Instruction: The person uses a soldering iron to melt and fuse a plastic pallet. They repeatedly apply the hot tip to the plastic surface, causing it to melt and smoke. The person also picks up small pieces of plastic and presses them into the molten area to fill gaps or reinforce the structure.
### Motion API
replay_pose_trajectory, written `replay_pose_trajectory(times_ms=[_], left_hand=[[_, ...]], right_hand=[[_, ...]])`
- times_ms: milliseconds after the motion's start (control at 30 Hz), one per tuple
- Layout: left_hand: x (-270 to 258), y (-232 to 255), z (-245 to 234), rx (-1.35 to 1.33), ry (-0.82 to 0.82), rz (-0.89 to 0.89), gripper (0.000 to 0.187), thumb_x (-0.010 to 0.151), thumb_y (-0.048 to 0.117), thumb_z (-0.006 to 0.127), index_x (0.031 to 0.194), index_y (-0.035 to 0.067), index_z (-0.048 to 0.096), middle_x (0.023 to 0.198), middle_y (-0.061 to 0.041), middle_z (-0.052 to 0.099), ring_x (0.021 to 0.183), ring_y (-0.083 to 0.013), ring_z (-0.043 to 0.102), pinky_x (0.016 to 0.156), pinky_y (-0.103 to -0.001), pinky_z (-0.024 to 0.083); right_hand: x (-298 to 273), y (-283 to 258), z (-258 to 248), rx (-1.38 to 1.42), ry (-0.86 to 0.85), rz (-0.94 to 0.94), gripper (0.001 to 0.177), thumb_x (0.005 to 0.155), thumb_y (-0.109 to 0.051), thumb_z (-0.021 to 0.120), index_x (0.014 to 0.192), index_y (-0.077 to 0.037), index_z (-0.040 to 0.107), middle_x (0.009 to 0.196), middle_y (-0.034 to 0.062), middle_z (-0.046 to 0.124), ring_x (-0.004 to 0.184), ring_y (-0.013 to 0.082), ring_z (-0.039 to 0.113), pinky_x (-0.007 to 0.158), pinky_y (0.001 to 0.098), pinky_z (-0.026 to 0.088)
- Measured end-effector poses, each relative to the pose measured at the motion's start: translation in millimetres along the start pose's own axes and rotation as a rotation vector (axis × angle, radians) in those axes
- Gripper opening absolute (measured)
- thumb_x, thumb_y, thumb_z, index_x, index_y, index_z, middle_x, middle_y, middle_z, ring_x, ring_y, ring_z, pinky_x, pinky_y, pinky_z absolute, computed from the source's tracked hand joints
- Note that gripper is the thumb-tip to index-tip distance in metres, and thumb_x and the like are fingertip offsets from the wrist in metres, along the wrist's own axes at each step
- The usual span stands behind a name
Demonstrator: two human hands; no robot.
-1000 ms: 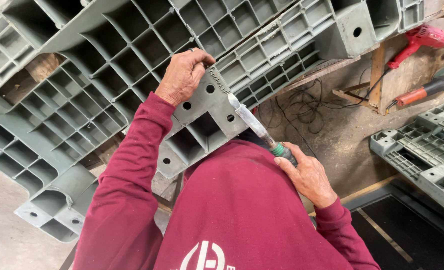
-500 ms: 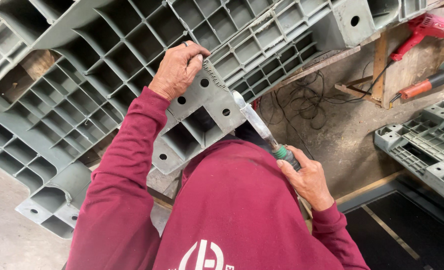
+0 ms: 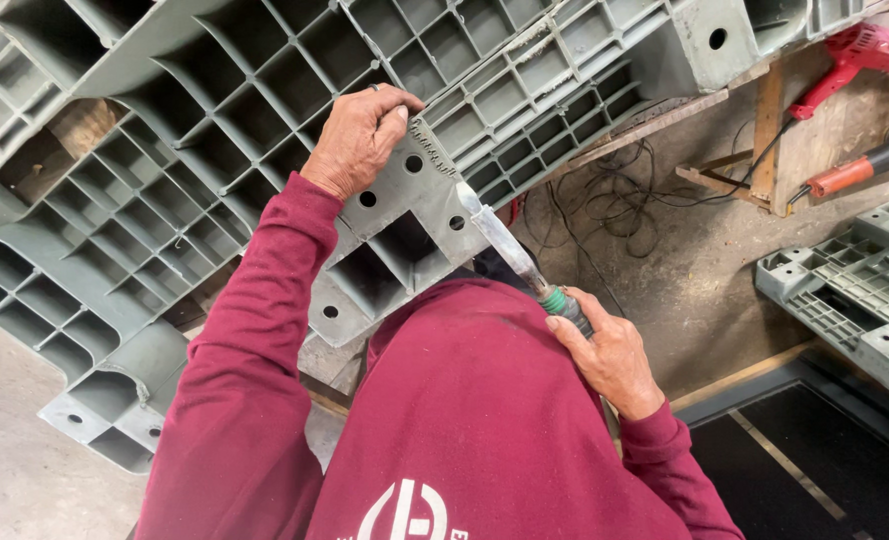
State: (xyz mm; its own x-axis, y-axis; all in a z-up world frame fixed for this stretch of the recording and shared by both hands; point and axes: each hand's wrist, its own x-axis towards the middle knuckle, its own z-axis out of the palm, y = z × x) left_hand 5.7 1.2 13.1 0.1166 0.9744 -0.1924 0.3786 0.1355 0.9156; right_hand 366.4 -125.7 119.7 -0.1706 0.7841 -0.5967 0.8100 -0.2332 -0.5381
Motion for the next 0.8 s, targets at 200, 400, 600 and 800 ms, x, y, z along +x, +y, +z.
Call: replay_pose_trajectory(times_ms=[200,400,600,800], left_hand=[[0,-8,-1,0.005,-0.014,0.012,0.027,0.101,0.014,0.054,0.113,-0.001,0.073,0.084,-0.009,0.067,0.073,-0.0173,0.061,0.07,-0.032,0.051],[-3,1,-2,-0.185,0.137,0.09,0.019,0.105,0.015,0.065,0.116,0.0,0.07,0.099,-0.008,0.072,0.087,-0.0158,0.068,0.079,-0.029,0.056],[-69,100,17,-0.261,0.476,0.283,0.006,0.101,0.007,0.069,0.103,0.001,0.068,0.093,-0.007,0.067,0.082,-0.0177,0.065,0.076,-0.03,0.053],[-123,207,57,-0.794,-0.161,1.161,0.023,0.108,0.014,0.042,0.089,0.004,0.052,0.102,-0.018,0.068,0.098,-0.0399,0.072,0.091,-0.056,0.064]], right_hand=[[7,-4,-9,-0.032,-0.064,0.051,0.046,0.091,-0.037,0.069,0.131,-0.014,0.064,0.069,0.0205,0.07,0.061,0.033,0.071,0.063,0.0419,0.053],[15,-7,-21,-0.013,-0.068,-0.09,0.045,0.094,-0.038,0.067,0.131,-0.014,0.063,0.073,0.0191,0.071,0.069,0.0342,0.072,0.064,0.0425,0.053],[25,-8,-35,-0.094,-0.2,0.112,0.05,0.091,-0.041,0.064,0.135,-0.017,0.06,0.066,0.0236,0.069,0.064,0.0376,0.073,0.066,0.0446,0.054],[35,0,-49,-0.099,-0.188,-0.115,0.049,0.093,-0.038,0.065,0.133,-0.01,0.059,0.078,0.0236,0.071,0.075,0.0416,0.071,0.069,0.0473,0.054]])
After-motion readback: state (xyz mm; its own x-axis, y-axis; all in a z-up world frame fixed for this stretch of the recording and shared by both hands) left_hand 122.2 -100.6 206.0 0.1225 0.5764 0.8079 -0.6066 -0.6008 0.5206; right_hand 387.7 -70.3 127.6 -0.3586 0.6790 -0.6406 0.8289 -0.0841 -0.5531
